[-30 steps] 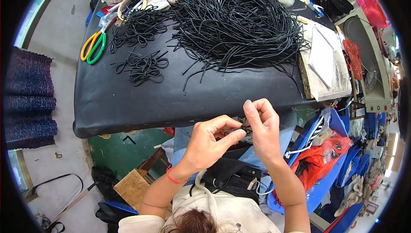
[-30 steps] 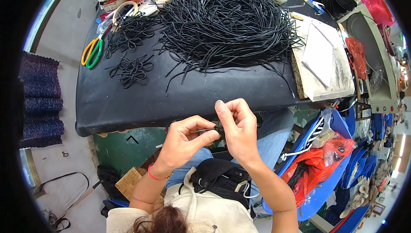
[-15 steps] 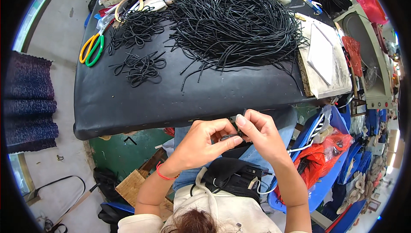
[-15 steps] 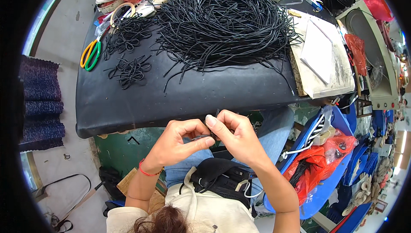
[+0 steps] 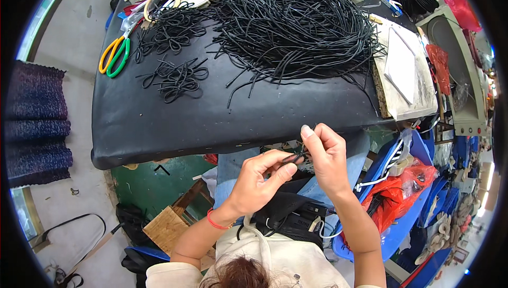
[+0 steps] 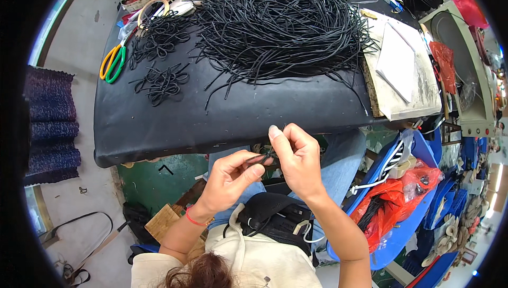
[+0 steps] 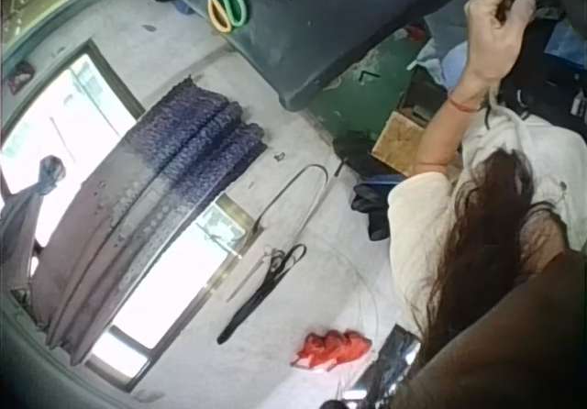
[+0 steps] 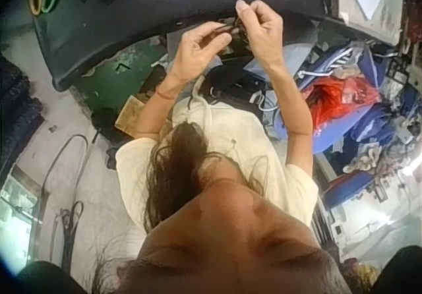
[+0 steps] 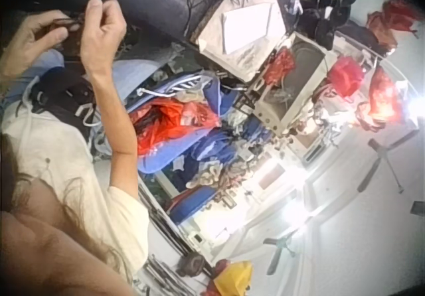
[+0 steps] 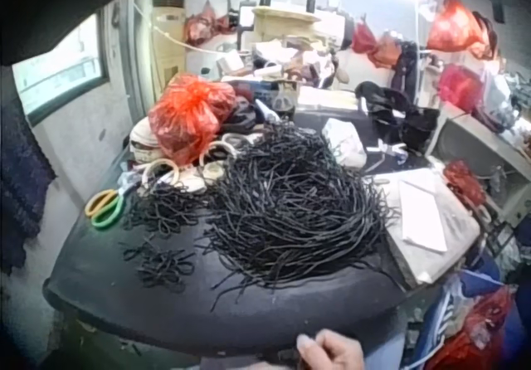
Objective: The person sits at a workbench and repeatedly ties black cords into loops by hand. They pick up individual cords from a large pile, form a loop, and secure it, placing the finished items on the table.
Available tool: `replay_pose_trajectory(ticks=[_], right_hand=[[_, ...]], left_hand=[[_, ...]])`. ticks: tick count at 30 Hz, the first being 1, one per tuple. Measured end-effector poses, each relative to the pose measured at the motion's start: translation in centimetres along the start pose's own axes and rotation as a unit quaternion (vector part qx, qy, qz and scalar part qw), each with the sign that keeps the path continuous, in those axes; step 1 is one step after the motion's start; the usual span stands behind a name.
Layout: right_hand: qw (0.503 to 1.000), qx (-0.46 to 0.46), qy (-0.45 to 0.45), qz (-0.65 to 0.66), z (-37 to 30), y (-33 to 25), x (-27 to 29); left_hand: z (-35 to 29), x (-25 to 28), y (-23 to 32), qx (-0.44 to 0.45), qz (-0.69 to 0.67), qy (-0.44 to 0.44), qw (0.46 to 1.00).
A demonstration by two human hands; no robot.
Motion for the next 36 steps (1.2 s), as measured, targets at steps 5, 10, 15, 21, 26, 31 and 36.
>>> replay_pose_trajectory(ticks=[5,10,15,21,26,31,36], right_hand=[[1.000,0.003,-0.011,0.014,0.3,-0.9,-0.4],[0.984,-0.124,-0.083,0.093,-0.6,-1.3,1.0],[0.980,-0.113,-0.089,0.136,-1.1,-1.4,0.8],[0.988,-0.046,-0.103,0.106,-1.8,-1.7,0.0],[0.989,-0.041,-0.103,0.095,-2.1,-1.4,0.0],[0.991,-0.037,-0.097,0.084,-2.2,-1.5,-0.6],[0.989,-0.034,-0.070,0.128,-2.3,-1.4,-1.0]], left_hand=[[0.8,0.2,0.2,0.016,-0.069,0.048,0.996],[1.1,0.0,0.2,-0.014,-0.011,0.070,0.997],[1.1,-0.1,-0.1,-0.047,0.035,0.094,0.994],[1.2,-1.0,1.1,0.011,-0.090,0.124,0.988],[1.5,-1.0,0.8,0.047,-0.166,0.116,0.978],[1.8,-1.4,0.9,0.012,-0.151,0.165,0.975],[2.2,-1.7,1.2,0.024,-0.200,0.174,0.964]])
Point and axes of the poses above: each hand's wrist, its own z-axis towards the middle knuckle, its own x-axis out of the back of the hand, y = z × x, the point moved 1 cm from there along z, towards the middle knuckle, and after that the axes turned 14 degrees about z, right-handed, at the moved point
